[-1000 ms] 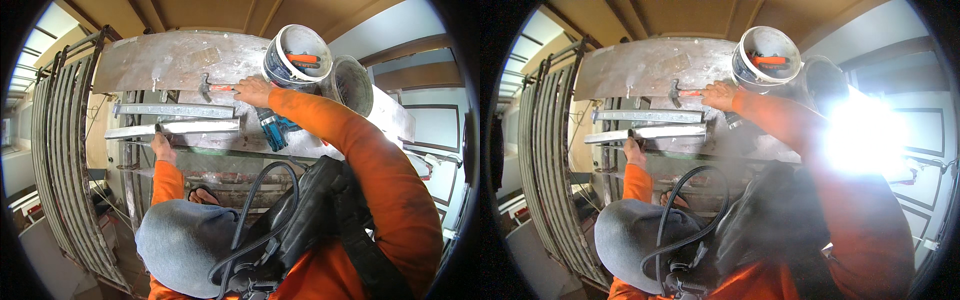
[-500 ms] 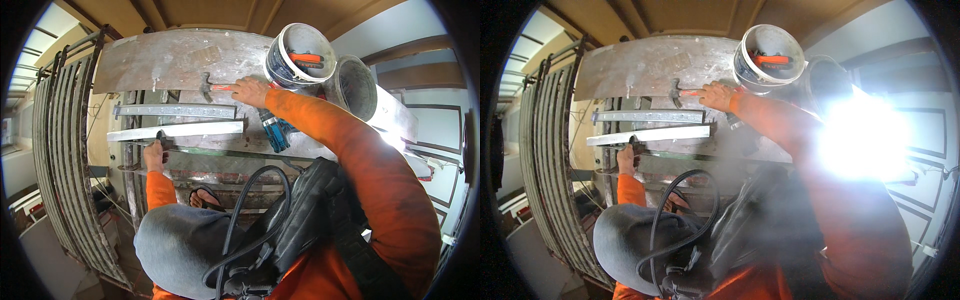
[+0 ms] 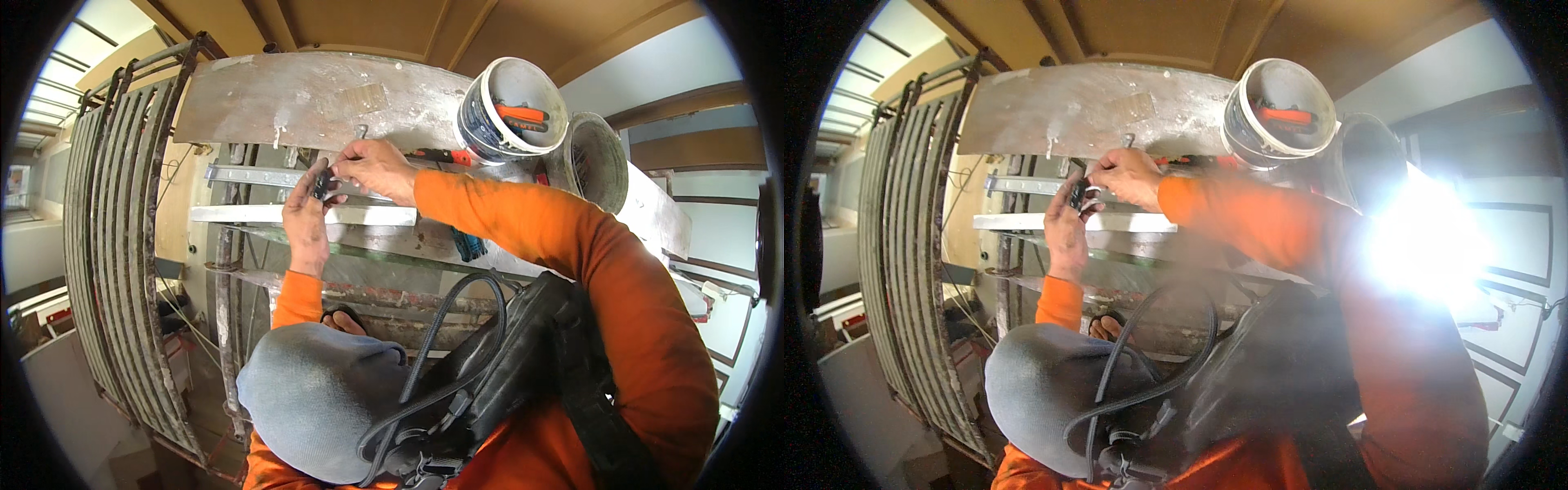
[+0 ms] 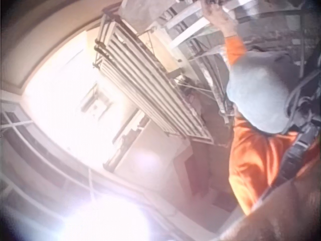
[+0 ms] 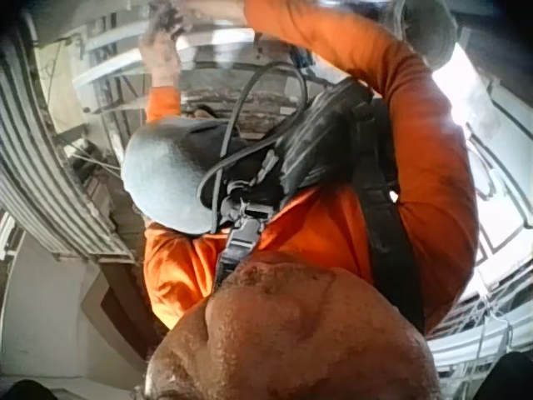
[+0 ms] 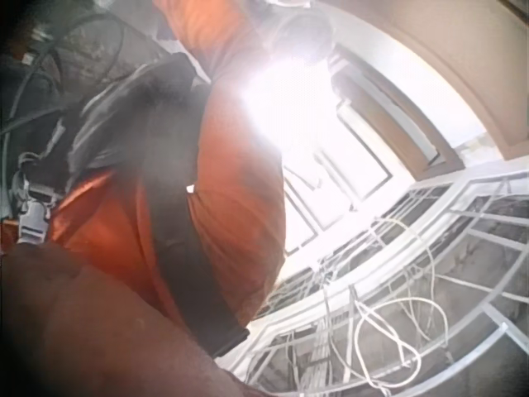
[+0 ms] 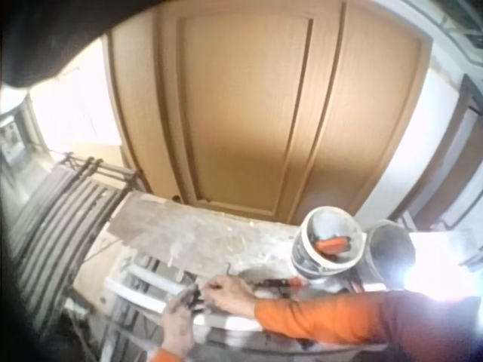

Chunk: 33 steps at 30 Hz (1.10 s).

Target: The person secures a metal strip to a ceiling panel using a hammer and a cordless drill. They then handle a small black component with wires, manipulating it with both hands.

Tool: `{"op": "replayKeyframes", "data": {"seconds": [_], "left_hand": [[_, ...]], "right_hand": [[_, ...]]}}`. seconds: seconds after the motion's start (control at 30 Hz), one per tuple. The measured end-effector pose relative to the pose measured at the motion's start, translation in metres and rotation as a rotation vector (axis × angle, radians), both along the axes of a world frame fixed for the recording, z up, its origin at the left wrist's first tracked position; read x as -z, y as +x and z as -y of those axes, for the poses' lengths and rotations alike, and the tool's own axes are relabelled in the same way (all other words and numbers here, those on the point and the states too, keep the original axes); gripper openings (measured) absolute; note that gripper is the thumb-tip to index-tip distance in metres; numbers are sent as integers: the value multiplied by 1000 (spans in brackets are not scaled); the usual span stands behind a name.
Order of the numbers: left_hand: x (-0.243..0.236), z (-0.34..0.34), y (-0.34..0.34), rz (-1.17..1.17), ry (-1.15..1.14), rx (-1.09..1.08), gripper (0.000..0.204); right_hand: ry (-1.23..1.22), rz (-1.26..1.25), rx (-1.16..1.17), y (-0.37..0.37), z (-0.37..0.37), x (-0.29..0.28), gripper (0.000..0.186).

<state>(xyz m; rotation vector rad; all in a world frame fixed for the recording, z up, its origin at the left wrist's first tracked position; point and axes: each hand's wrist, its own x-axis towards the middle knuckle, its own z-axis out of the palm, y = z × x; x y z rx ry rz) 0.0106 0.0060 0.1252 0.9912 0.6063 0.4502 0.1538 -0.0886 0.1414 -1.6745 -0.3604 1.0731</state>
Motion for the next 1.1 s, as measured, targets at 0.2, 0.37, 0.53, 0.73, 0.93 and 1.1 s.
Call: {"op": "replayKeyframes", "data": {"seconds": [0.2,0.37,0.53,0.73,0.93,1.1], "left_hand": [[23,13,-15,41,45,41,40],[34,7,-18,29,-72,32,43],[32,-10,-25,174,-421,3,63],[38,-24,-30,294,-529,-31,76],[60,-31,-41,191,-490,-115,81],[75,-35,-58,141,-491,-18,76]], "right_hand": [[-244,284,-62,-14,4,12,35],[-179,410,-181,-16,5,17,31],[-303,1100,-346,19,22,35,46],[-533,1152,-572,65,49,68,50],[-494,1080,-547,67,49,82,47],[-394,1015,-578,76,54,41,41]]}}
